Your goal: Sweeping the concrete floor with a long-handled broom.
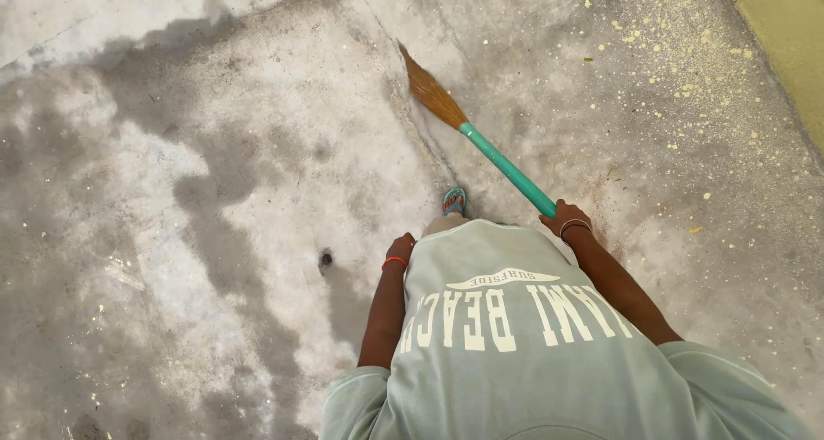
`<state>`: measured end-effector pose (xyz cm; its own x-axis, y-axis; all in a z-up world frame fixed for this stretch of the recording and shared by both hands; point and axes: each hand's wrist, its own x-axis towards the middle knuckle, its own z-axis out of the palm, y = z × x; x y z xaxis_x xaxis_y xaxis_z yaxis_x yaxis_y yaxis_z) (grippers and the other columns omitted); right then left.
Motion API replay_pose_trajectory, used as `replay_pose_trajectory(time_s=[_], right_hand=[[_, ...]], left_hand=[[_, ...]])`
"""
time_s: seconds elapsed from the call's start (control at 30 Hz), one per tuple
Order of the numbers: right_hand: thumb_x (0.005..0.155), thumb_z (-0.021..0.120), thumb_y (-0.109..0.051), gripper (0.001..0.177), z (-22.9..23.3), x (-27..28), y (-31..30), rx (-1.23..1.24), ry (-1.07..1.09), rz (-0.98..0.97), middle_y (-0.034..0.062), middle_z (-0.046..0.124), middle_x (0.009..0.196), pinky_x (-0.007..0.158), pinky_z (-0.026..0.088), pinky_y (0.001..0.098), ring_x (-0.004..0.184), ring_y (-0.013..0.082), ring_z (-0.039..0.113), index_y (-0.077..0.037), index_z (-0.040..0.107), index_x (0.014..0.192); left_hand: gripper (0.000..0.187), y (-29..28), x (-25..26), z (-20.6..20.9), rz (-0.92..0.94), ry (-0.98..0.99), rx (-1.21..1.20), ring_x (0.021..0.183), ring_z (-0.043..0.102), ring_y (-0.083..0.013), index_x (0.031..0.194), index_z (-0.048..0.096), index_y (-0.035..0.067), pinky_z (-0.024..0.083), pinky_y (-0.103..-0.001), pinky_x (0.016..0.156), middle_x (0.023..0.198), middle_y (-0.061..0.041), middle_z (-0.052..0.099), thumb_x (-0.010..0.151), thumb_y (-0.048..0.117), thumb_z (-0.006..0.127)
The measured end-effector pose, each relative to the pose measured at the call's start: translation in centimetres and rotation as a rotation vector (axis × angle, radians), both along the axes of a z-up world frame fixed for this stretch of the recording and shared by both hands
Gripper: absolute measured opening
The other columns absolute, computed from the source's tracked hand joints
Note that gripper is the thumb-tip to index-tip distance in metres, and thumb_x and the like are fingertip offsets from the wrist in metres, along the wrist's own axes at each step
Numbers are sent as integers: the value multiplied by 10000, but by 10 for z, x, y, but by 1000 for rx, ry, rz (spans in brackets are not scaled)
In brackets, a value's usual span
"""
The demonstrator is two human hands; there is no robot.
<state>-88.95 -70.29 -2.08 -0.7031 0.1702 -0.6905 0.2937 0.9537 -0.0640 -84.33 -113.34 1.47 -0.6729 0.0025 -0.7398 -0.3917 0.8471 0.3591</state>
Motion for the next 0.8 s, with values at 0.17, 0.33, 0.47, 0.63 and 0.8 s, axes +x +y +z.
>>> replay_pose_trajectory(time_s=[0.17,0.33,0.47,0.63,0.8], right_hand=[[834,767,-526,595,13,10,-37,-28,-213,-115,134,759,884,708,620,425,711,264,742,-53,669,1182],[861,745,-392,477,33,15,-51,-101,-312,-267,154,807,859,659,645,385,664,259,797,-29,708,1168],[842,786,-370,516,8,29,-46,-28,-219,-320,168,792,945,734,653,438,806,292,802,-36,657,1214],[798,835,-379,526,-6,63,-51,14,-129,-366,145,756,992,773,610,453,883,289,741,-67,669,1188],[814,780,-332,397,37,96,-79,-157,-109,-690,127,771,817,690,615,405,641,234,752,-54,688,1082]], left_hand=[[321,-21,-26,-2,-39,5,-7,1021,700,-363,1125,650,84,556,-471,888,1110,-178,732,984,363,580],[372,-37,-40,-9,-203,-28,-68,1072,687,-387,1143,633,34,553,-496,916,1134,-212,719,992,365,558],[371,-40,-53,-7,-259,-40,-93,1096,683,-388,1154,630,41,548,-492,937,1155,-211,716,982,360,551],[337,-29,-63,-6,-333,-57,-89,1083,688,-370,1153,639,69,546,-484,933,1158,-178,723,990,345,536],[343,-18,-65,-5,-461,45,-12,1073,687,-370,1159,644,71,549,-476,923,1126,-179,729,982,351,559]])
